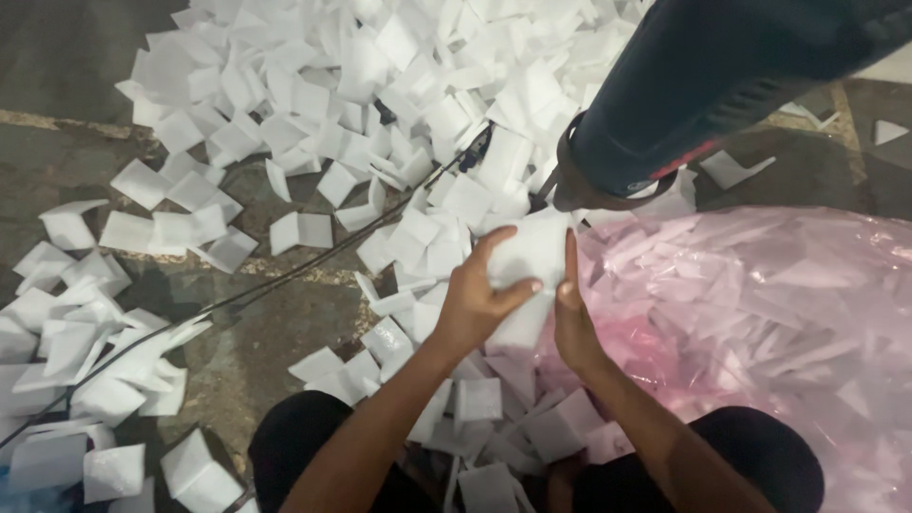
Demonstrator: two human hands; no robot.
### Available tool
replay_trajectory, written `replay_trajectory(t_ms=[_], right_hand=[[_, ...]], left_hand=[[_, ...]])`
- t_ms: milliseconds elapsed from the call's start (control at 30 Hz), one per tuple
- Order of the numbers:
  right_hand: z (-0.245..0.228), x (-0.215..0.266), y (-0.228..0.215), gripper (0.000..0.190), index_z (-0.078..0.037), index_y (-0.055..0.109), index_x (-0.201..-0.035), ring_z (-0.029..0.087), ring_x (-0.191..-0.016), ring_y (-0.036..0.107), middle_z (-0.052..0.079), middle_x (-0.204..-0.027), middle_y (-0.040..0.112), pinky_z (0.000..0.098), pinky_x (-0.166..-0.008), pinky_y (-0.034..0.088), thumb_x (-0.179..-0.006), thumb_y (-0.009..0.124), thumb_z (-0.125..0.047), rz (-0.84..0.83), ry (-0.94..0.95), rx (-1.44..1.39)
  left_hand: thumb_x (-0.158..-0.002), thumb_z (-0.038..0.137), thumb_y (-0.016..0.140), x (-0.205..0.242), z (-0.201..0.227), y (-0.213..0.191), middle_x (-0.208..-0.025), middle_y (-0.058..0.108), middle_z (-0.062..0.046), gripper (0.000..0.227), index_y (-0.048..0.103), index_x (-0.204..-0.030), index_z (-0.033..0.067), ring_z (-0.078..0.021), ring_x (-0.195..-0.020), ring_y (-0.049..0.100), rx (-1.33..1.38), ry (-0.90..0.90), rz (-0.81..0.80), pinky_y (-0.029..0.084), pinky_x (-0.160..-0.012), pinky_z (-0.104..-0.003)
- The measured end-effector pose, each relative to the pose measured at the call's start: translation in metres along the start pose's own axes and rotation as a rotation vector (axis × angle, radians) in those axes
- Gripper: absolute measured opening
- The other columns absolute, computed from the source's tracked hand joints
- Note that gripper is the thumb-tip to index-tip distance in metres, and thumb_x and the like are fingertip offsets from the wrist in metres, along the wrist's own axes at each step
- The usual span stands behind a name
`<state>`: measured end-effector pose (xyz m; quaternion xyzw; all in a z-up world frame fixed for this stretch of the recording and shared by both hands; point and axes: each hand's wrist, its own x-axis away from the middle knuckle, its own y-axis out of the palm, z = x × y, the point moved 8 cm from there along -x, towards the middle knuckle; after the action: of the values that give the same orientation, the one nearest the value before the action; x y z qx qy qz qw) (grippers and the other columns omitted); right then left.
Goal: The person sits on the floor and repeatedly uses a heat gun to smooth the edges of small white foam pieces. They pick up each piece, apply heat, and place it into a pink plastic bag.
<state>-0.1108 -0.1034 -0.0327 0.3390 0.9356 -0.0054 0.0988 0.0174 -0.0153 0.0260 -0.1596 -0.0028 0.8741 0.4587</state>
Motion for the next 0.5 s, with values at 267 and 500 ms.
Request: replay_trajectory(t_ms=[267,500], right_hand=[[-0.017,0.06,-0.006,0.084,0.001,-0.009,-0.165,0.033,-0.161,0.014,0.025,-0.175,0.006,0.0404,-0.128,0.012,-0.111,0.027,-0.053,-0.113,-0.119,0.339],[-0.029,0.069,-0.018,0.097,-0.003,0.003,-0.164,0.029,-0.133,0.056,0.022,-0.146,0.053,0.0376,-0.11,0.044,-0.088,0.063,-0.012,-0.083,0.013,0.525]], left_hand=[[-0.082,0.027,0.087,0.049,0.037,0.008,-0.125,0.071,-0.022,0.073,0.053,-0.144,0.0064,-0.0296,-0.099,0.074,-0.169,0.119,-0.169,0.061,-0.08,-0.036],[-0.081,0.028,0.088,0.058,0.03,0.006,-0.135,0.063,-0.022,0.092,0.038,-0.155,0.0046,-0.0299,-0.121,0.066,0.096,0.12,-0.169,0.054,-0.101,-0.041]])
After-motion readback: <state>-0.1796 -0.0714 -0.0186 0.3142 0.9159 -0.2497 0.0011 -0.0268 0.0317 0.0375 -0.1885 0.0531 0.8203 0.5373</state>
